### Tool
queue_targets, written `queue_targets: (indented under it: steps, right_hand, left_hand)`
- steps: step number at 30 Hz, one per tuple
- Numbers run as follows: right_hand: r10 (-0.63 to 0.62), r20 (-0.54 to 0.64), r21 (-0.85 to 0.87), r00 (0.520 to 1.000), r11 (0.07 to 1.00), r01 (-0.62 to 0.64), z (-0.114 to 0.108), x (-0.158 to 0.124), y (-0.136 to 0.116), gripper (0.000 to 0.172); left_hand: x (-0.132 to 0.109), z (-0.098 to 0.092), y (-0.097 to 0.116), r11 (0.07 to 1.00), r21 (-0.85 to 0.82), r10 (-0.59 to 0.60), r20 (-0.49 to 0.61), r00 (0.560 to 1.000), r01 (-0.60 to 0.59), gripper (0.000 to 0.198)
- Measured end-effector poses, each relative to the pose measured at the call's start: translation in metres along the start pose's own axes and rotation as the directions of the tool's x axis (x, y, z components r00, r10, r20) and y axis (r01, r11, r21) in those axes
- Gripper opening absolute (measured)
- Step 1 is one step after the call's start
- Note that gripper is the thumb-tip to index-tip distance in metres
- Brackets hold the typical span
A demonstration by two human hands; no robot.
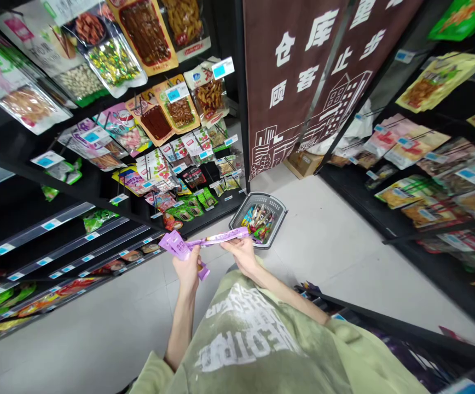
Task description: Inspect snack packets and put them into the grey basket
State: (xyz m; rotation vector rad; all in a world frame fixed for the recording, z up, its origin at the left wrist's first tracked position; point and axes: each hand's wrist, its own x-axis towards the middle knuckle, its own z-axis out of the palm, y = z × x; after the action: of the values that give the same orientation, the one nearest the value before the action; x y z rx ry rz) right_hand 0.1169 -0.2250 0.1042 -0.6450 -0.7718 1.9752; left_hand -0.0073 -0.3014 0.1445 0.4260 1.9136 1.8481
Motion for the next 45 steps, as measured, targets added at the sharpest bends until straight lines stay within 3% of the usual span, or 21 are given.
queue_targets:
  steps: [8,27,45]
  right_hand:
    - [0.009,-0.030,0.019,1.000,1.000,-0.008,-0.002,0.001,0.002,0.027]
    - [0.009,-0.070,-0.010,0.998,1.000,-0.010,-0.001,0.001,0.005,0.024]
    - [-0.029,-0.094,-0.082,0.995,0.996,0.022,0.001,0.000,0.002,0.027]
  left_hand:
    - [-0.003,0.007,0.006,1.000,0.012,0.000,0.008,1.000,0.000,0.034]
    - [-0.003,0.001,0.004,0.999,0.042,-0.024,0.022,0.999,0.023,0.033]
    - [0.005,-0.008,-0.011,0.998,0.041,-0.055,0.046,0.997,0.053,0.036]
